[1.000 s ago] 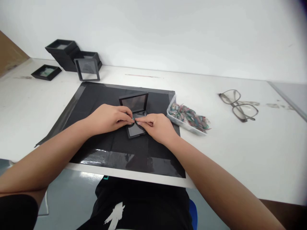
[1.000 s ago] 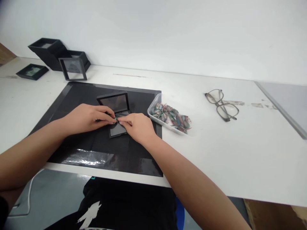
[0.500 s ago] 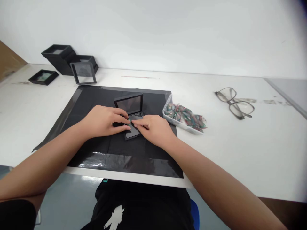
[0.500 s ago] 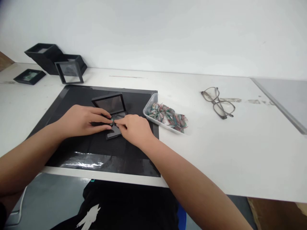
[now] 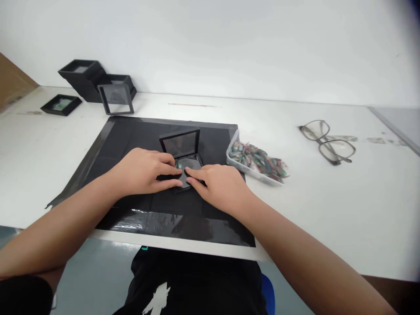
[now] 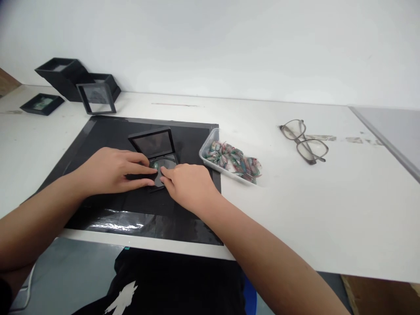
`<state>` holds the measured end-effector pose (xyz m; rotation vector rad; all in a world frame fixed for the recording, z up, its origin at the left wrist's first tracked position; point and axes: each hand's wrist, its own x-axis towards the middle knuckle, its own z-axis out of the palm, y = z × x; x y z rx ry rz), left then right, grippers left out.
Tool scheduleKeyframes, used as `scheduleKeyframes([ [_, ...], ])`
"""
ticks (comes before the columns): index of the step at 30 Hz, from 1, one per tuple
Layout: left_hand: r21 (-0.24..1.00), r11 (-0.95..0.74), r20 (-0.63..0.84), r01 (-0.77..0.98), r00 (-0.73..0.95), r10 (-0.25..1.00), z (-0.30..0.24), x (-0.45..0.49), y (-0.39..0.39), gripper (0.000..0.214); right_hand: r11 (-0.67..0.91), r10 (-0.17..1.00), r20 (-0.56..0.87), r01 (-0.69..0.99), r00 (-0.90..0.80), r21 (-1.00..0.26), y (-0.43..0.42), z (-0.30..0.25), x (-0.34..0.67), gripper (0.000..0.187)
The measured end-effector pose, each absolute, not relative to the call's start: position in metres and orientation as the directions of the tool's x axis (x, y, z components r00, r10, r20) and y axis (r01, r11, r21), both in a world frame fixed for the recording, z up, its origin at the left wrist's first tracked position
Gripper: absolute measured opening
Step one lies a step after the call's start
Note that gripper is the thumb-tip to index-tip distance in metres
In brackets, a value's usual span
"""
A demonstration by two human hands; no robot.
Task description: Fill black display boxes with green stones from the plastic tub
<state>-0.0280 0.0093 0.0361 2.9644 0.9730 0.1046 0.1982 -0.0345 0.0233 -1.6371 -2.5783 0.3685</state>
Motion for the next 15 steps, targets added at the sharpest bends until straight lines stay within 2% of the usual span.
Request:
scheduleKeyframes([
  [6, 0.011, -0.809, 0.060, 0.588, 0.807, 0.588, 0.035, -0.029, 0.010, 0.042, 0.380, 0.900, -0.152, 0.907, -0.408, -0.183, -0.039, 0.031, 0.198, 0.044],
  [15, 0.042, -0.792, 0.001, 0.609, 0.792, 0.610, 0.035, -0.028, 0.010, 0.040, 0.395, 0.875, -0.267, 0.914, -0.404, -0.089, -0.048, 0.035, 0.200, 0.057],
])
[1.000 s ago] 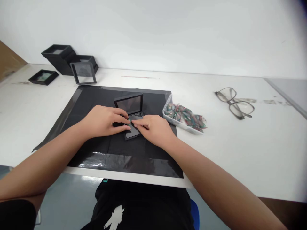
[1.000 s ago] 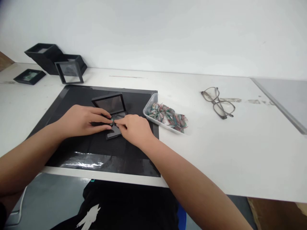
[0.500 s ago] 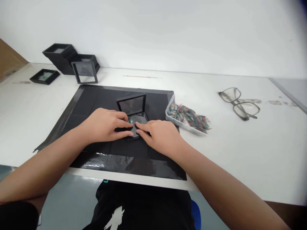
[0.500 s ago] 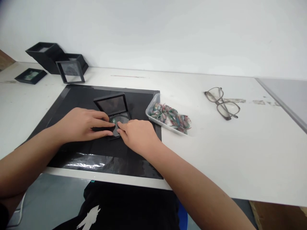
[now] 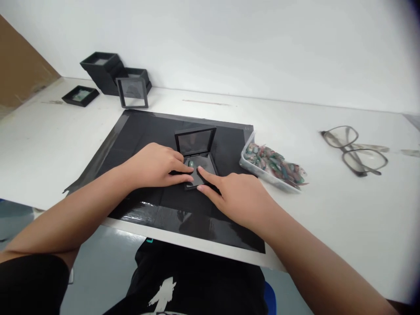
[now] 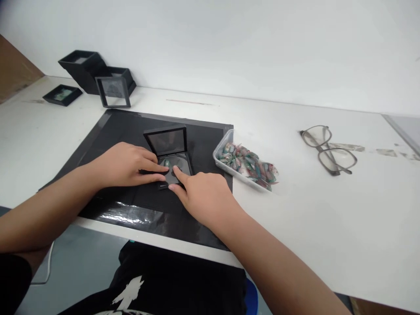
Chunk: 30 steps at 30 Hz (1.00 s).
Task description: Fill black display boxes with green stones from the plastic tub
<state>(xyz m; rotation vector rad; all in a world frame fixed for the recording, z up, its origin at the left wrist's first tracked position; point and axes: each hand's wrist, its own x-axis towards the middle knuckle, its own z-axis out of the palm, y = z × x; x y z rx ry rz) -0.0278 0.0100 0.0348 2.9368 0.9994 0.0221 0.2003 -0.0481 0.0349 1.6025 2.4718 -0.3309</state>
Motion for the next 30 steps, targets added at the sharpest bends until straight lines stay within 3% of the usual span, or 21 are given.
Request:
scheduleKeyframes([
  [6, 0.055, -0.776, -0.036, 0.628, 0.778, 0.627, 0.038, -0.026, 0.009, 0.039, 0.386, 0.863, -0.334, 0.921, -0.380, -0.051, -0.052, 0.036, 0.196, 0.063],
  [18, -0.020, -0.748, -0.107, 0.663, 0.743, 0.661, 0.039, -0.027, 0.007, 0.048, 0.352, 0.874, -0.335, 0.934, -0.352, -0.065, -0.050, 0.035, 0.192, 0.068],
  [30, -0.070, -0.705, -0.037, 0.706, 0.705, 0.709, 0.039, -0.027, 0.010, 0.050, 0.292, 0.922, -0.232, 0.950, -0.310, -0.112, -0.042, 0.031, 0.202, 0.067],
])
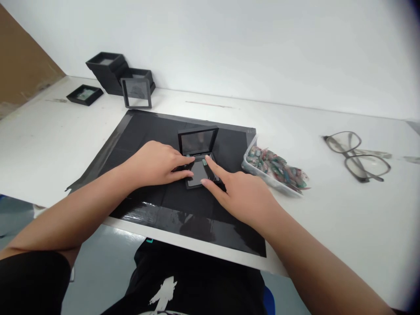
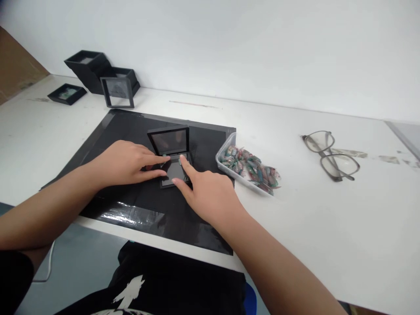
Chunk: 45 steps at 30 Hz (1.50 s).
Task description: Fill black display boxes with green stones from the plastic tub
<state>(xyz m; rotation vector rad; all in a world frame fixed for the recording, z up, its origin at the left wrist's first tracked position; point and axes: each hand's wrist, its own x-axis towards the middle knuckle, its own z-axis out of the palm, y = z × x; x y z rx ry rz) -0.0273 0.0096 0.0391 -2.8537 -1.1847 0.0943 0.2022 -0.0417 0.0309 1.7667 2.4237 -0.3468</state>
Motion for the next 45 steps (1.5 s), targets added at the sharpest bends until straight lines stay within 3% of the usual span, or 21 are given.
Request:
scheduleKeyframes([
  [8, -0.076, -0.590, -0.101, 0.803, 0.583, 0.806, 0.047, -0.029, 0.012, 0.056, 0.287, 0.928, -0.224, 0.954, -0.298, -0.082, -0.038, 0.034, 0.208, 0.064],
  [18, -0.106, -0.574, -0.140, 0.812, 0.560, 0.817, 0.047, -0.025, 0.010, 0.051, 0.325, 0.919, -0.233, 0.946, -0.317, -0.004, -0.045, 0.034, 0.192, 0.064],
  [27, -0.042, -0.661, -0.068, 0.749, 0.658, 0.750, 0.038, -0.027, 0.010, 0.047, 0.338, 0.914, -0.237, 0.941, -0.330, -0.004, -0.047, 0.032, 0.189, 0.065],
  [32, -0.053, -0.675, -0.005, 0.736, 0.676, 0.737, 0.035, -0.028, 0.011, 0.046, 0.313, 0.916, -0.260, 0.950, -0.307, -0.018, -0.045, 0.030, 0.190, 0.068],
  [38, -0.050, -0.743, 0.079, 0.667, 0.744, 0.663, 0.029, -0.031, 0.013, 0.031, 0.294, 0.909, -0.294, 0.955, -0.295, -0.048, -0.042, 0.031, 0.191, 0.071],
  [45, -0.083, -0.756, 0.201, 0.649, 0.754, 0.625, 0.025, -0.029, 0.017, 0.027, 0.322, 0.903, -0.301, 0.947, -0.306, 0.004, -0.043, 0.030, 0.192, 0.067],
])
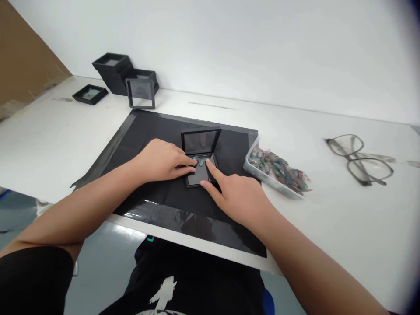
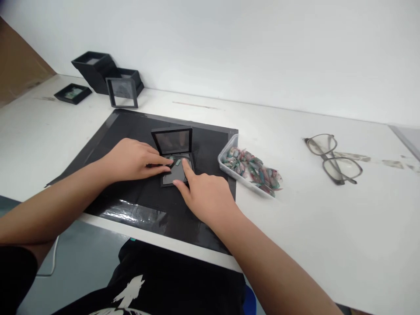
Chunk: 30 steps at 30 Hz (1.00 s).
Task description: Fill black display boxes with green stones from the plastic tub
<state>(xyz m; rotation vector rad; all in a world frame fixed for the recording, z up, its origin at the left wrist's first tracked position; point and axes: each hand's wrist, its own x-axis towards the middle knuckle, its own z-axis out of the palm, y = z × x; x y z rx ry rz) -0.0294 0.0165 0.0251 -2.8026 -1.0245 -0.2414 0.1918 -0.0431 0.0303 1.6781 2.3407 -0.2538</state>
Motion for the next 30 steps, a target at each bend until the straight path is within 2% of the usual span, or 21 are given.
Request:
scheduleKeyframes([
  [5, -0.118, -0.817, 0.446, 0.564, 0.765, 0.464, 0.026, -0.026, 0.014, 0.029, 0.327, 0.895, -0.321, 0.945, -0.311, -0.005, -0.047, 0.036, 0.192, 0.068],
  [8, -0.104, -0.863, 0.536, 0.494, 0.759, 0.369, 0.028, -0.020, 0.008, 0.025, 0.360, 0.889, -0.275, 0.930, -0.366, -0.074, -0.052, 0.047, 0.198, 0.070],
  [10, -0.090, -0.893, 0.550, 0.441, 0.770, 0.325, 0.028, -0.013, 0.003, 0.022, 0.383, 0.883, -0.216, 0.905, -0.417, -0.184, -0.054, 0.058, 0.210, 0.066],
  [12, -0.063, -0.918, 0.537, 0.391, 0.789, 0.299, 0.029, -0.005, -0.001, 0.022, 0.358, 0.887, -0.163, 0.866, -0.433, -0.348, -0.052, 0.069, 0.233, 0.061],
  [15, 0.017, -0.941, 0.472, 0.338, 0.827, 0.306, 0.030, 0.006, -0.004, 0.024, 0.241, 0.953, -0.026, 0.808, -0.302, -0.538, -0.040, 0.082, 0.285, 0.068],
  [17, 0.094, -0.943, 0.426, 0.320, 0.843, 0.329, 0.031, 0.012, -0.005, 0.025, 0.144, 0.989, 0.039, 0.849, -0.144, -0.508, -0.028, 0.086, 0.323, 0.056],
  [20, 0.236, -0.927, 0.379, 0.292, 0.851, 0.364, 0.031, 0.019, -0.007, 0.024, 0.015, 0.996, -0.080, 0.929, -0.048, -0.370, -0.011, 0.082, 0.364, 0.046],
  [22, 0.293, -0.922, 0.373, 0.252, 0.858, 0.353, 0.028, 0.026, -0.012, 0.021, 0.000, 0.988, -0.145, 0.935, -0.054, -0.353, -0.005, 0.076, 0.374, 0.041],
  [26, 0.275, -0.951, 0.460, 0.142, 0.849, 0.260, 0.017, 0.040, -0.023, 0.016, 0.000, 0.975, -0.210, 0.941, -0.076, -0.339, -0.004, 0.058, 0.363, 0.037],
  [30, 0.264, -0.962, 0.563, 0.073, 0.798, 0.215, 0.006, 0.046, -0.025, 0.011, 0.067, 0.981, -0.168, 0.978, -0.101, -0.198, -0.007, 0.044, 0.348, 0.037],
])
